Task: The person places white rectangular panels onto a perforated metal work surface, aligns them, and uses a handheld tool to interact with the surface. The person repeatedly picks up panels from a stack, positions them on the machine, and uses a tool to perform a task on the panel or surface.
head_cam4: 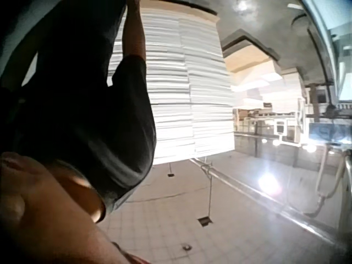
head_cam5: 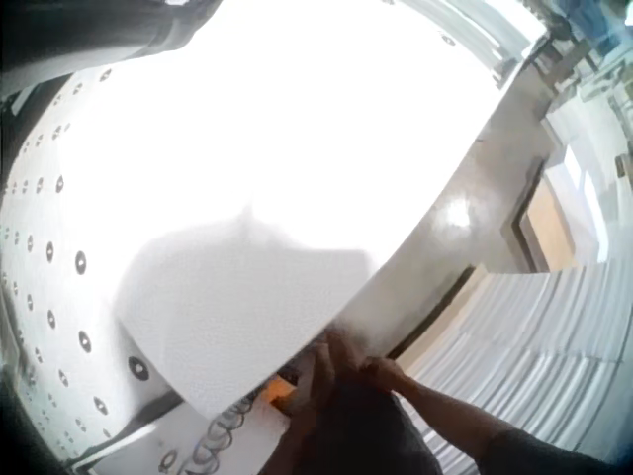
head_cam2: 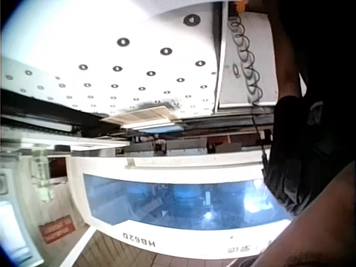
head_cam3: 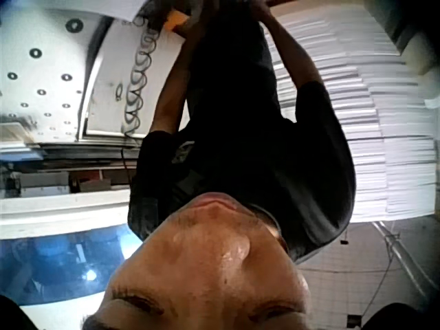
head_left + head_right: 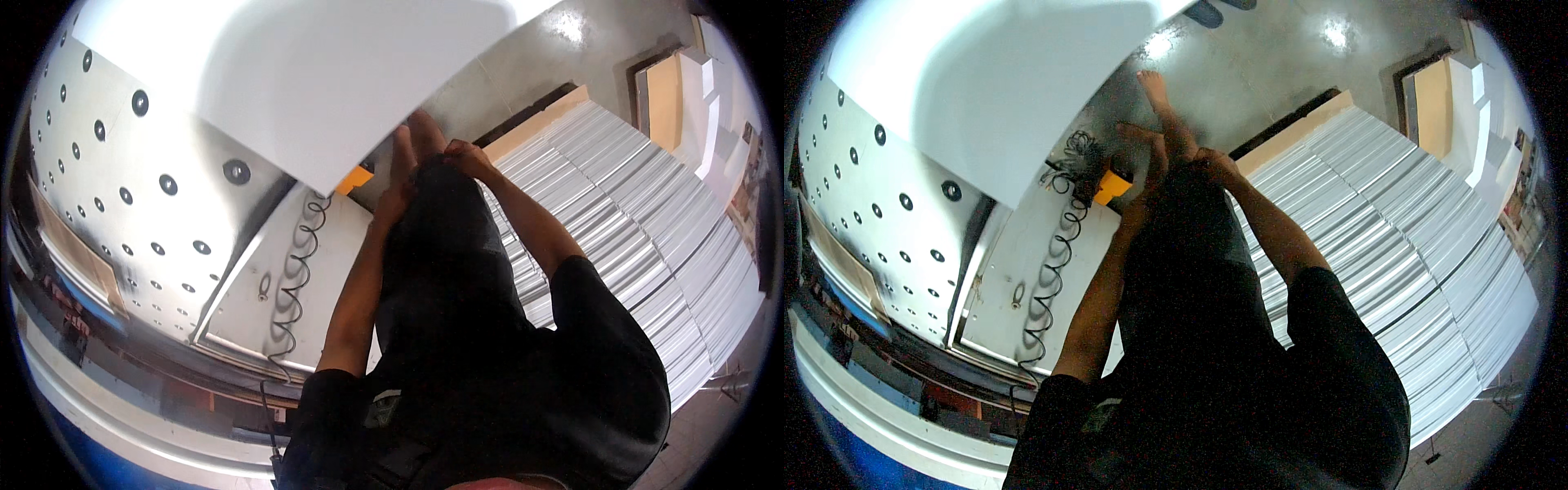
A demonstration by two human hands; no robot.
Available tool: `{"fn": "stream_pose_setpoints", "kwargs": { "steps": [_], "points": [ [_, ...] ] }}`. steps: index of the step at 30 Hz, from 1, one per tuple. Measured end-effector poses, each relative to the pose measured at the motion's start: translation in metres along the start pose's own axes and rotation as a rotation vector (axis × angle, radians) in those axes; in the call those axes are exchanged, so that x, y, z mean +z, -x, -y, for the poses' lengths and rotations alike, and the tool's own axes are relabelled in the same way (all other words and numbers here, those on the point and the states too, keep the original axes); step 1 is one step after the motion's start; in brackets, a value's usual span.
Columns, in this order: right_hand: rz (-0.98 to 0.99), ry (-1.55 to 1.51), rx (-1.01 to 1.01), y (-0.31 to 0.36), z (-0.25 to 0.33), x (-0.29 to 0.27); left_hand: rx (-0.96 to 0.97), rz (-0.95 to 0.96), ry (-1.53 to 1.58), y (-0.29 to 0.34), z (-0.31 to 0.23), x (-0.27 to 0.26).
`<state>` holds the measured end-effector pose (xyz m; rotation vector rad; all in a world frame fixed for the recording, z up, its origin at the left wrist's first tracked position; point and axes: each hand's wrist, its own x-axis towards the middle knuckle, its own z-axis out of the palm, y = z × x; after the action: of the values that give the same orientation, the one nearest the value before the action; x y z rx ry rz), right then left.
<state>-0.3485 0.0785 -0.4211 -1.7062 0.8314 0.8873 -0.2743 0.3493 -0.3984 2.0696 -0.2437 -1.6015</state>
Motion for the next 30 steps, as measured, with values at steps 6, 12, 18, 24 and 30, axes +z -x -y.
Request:
{"fn": "stream_pose_setpoints", "kwargs": {
  "steps": [6, 12, 18, 24, 30],
  "points": [
    [-0.047, 0.030, -0.150, -0.038, -0.025, 0.005, 0.037, -0.201, -0.115, -0.034, 0.019, 0.042],
    [-0.124, -0.023, -0.194, -0.052, -0.058, -0.005, 0.074, -0.275, 0.120, -0.069, 0.038, 0.060],
    [-0.072, -0.138, -0.118, -0.050, -0.101, 0.002, -0.139, -0.332, -0.086, -0.048, -0.014, 0.040],
    [-0.054, -0.204, -0.092, -0.054, -0.129, 0.006, -0.154, -0.356, -0.069, 0.034, -0.004, 0.015],
    [-0.048, -0.284, -0.066, -0.054, -0.168, 0.029, -0.185, -0.339, -0.066, 0.097, 0.014, -0.009]
  ]
}}
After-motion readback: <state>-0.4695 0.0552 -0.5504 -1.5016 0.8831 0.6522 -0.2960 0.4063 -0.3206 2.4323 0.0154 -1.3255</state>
